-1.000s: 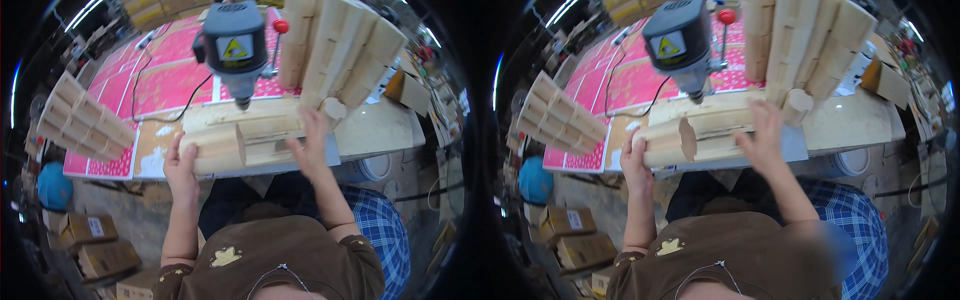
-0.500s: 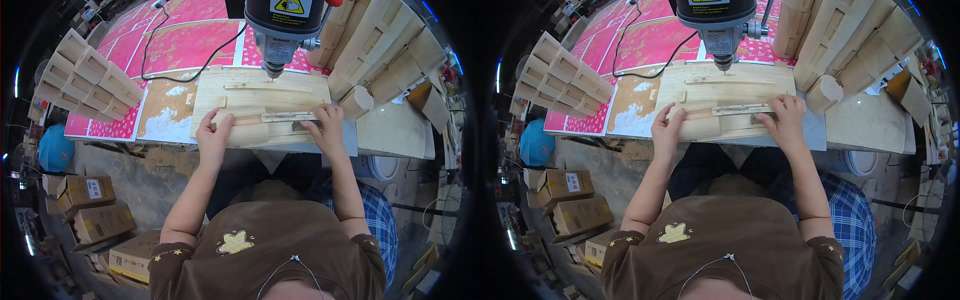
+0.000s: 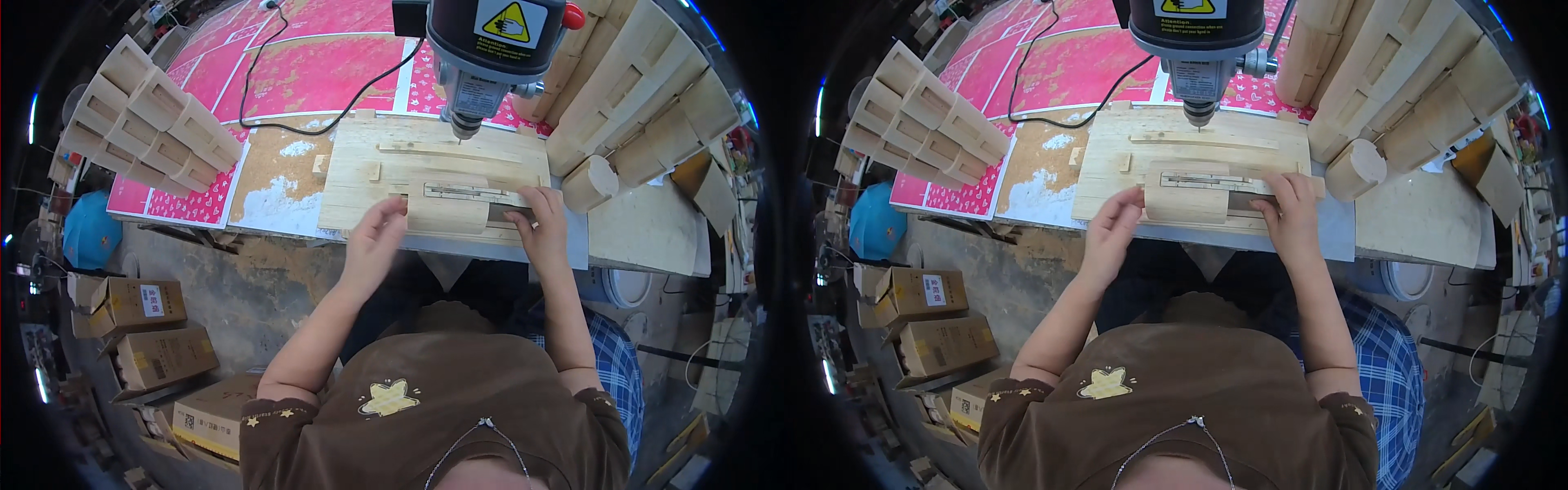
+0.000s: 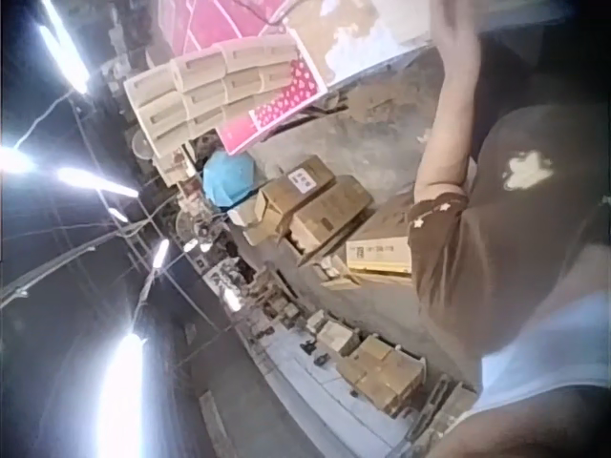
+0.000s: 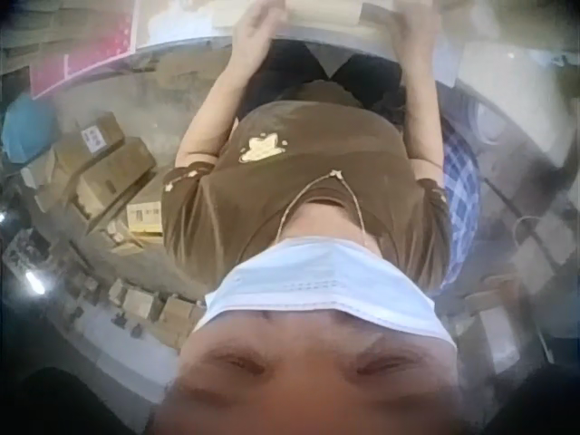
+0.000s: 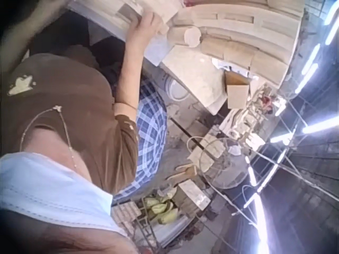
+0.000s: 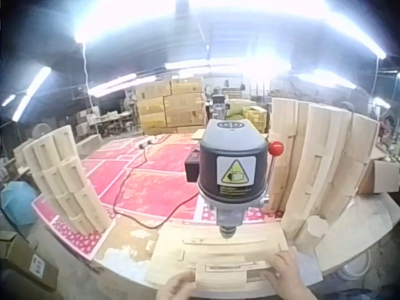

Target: Using a drill press to create slots or holes in cylindrical wooden furniture components.

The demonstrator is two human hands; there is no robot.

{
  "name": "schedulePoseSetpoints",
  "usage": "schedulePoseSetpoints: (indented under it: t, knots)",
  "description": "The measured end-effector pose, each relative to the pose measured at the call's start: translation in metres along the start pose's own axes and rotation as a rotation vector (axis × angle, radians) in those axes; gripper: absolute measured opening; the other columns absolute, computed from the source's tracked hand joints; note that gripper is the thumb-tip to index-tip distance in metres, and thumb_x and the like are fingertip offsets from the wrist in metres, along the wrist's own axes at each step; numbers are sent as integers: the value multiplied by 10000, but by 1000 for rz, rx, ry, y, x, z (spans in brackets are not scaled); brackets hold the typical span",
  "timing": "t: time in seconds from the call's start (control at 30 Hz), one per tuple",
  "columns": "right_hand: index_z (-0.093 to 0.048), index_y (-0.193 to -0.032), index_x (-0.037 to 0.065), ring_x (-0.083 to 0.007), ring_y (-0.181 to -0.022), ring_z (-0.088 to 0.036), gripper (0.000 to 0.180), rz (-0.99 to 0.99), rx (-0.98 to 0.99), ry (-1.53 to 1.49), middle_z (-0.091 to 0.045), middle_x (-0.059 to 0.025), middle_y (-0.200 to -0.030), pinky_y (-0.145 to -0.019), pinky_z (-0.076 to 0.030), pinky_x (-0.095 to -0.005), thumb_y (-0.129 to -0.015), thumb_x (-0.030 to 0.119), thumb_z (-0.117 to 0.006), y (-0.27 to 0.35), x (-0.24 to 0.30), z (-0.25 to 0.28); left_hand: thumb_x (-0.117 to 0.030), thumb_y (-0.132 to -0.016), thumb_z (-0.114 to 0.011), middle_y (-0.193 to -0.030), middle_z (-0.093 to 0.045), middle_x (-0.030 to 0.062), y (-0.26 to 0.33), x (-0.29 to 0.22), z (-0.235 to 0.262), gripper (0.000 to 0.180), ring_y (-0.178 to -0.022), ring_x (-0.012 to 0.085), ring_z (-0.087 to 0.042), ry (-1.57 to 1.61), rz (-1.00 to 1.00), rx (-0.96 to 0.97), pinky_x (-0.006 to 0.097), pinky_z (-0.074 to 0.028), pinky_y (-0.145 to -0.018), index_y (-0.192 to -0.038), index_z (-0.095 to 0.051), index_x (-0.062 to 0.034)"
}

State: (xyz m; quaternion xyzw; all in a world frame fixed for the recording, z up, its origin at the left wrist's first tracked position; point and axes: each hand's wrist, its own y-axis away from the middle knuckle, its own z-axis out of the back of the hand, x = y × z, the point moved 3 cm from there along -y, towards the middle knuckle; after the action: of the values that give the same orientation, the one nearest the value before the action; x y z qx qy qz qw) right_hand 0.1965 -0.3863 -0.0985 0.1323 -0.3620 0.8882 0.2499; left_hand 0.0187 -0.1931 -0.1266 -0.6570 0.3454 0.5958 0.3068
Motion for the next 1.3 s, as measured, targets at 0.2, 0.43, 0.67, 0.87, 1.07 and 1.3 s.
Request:
schedulePoseSetpoints:
  t: [0.2,0.43,0.67,0.87,1.07,1.3]
  knots:
    - [-575,-1011,43,-330,-902,-537,417,-16,-42,-25,-563,-132,-957,-761,-451,-383,-631,15,-742,-1,0,-7,-147,-671,-769,-1140,-573,170,-2,2,-12,622,-1044,272,-564,-479,-376,-53,335,-449,-880,-1219,-526,19]
    - [-573,-1011,40,-337,-901,-553,418,-12,-61,28,-577,-143,-949,-770,-460,-376,-629,19,-742,-36,-20,-23,-188,-594,-807,-1077,-586,140,-51,17,-3,699,-961,281,-572,-687,-543,-115,353,-443,-830,-1220,-545,-17]
    - [-576,-1024,43,-326,-901,-560,428,-46,-64,-23,-583,-145,-986,-779,-461,-377,-630,22,-745,-46,-20,-42,-94,-600,-797,-1081,-593,143,-80,24,15,660,-910,248,-610,-724,-394,-48,327,-498,-784,-1207,-548,-18]
    - [-570,-1081,42,-243,-1031,-544,431,-170,15,-291,-575,-109,-1068,-893,-415,-325,-678,7,-718,-52,-17,-33,-102,-555,-806,-957,-600,84,-81,45,15,641,-868,222,-599,-472,-256,-128,339,-480,-774,-1146,-569,-24]
    - [-504,-1179,62,-220,-1066,-508,475,-123,-61,-493,-535,-80,-1134,-936,-380,-301,-742,101,-686,-52,-28,-30,-95,-542,-805,-815,-592,75,-89,38,12,525,-827,233,-575,-597,-413,-82,358,-454,-776,-1035,-629,-58]
    - [-548,-1130,74,-192,-988,-556,303,89,-486,-575,-589,-80,-1002,-858,-421,-302,-840,144,-601,-161,3,68,-222,-555,-798,-712,-573,3,-94,38,23,450,-764,209,-541,-837,-514,-10,370,-355,-791,-970,-663,-114]
